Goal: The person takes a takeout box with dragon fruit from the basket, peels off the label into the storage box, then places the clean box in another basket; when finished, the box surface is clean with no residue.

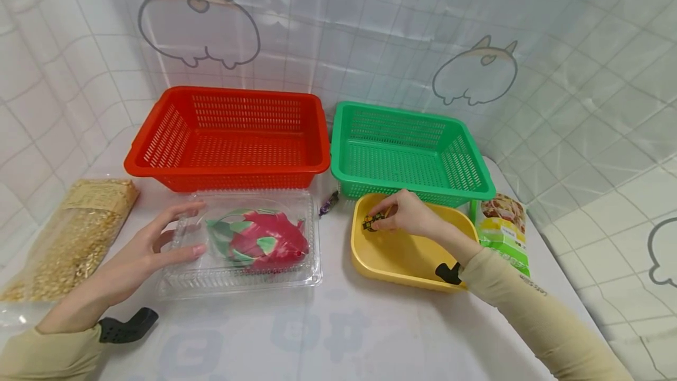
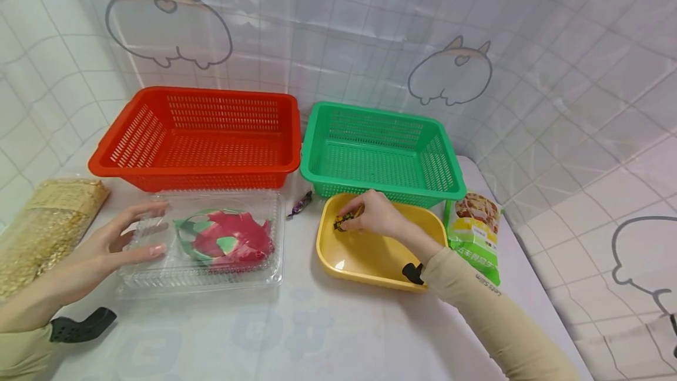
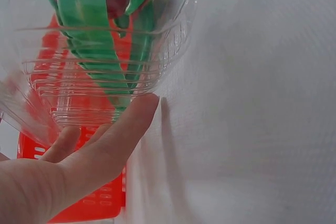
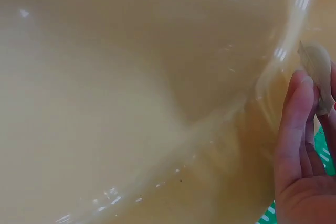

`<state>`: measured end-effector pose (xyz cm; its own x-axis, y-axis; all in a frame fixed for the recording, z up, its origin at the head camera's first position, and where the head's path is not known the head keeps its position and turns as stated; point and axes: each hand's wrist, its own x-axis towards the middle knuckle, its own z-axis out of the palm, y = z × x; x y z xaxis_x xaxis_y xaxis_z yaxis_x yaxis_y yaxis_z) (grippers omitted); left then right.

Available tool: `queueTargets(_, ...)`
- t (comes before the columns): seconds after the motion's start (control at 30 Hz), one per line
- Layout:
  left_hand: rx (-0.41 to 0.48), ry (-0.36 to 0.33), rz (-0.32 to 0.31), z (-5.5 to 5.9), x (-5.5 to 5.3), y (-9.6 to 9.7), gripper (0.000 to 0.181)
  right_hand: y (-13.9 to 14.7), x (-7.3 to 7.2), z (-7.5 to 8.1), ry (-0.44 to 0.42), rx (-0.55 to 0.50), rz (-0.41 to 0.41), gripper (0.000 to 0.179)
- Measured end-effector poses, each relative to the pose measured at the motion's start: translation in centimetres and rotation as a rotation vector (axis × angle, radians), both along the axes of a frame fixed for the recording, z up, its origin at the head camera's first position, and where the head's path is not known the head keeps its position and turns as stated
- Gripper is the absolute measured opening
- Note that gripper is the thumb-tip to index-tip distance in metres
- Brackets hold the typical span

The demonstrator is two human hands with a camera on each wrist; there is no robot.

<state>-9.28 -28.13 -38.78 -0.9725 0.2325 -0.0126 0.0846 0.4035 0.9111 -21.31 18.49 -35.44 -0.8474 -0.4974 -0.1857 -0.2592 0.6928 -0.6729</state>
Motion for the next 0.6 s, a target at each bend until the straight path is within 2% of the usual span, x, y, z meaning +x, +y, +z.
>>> queueTargets(0.23, -0.001, -0.004, 0.000, 0.13, 0.04, 0.06, 0.071, -0.26, -0.07, -0.67, 0.025, 0.011, -0.011, 0.022)
queueTargets(0.6, -0.014, -0.014, 0.003, 0.23, 0.08, 0.03, 0.072, -0.31, -0.08, -1.00, 0.117, 0.101, 0.015, 0.019)
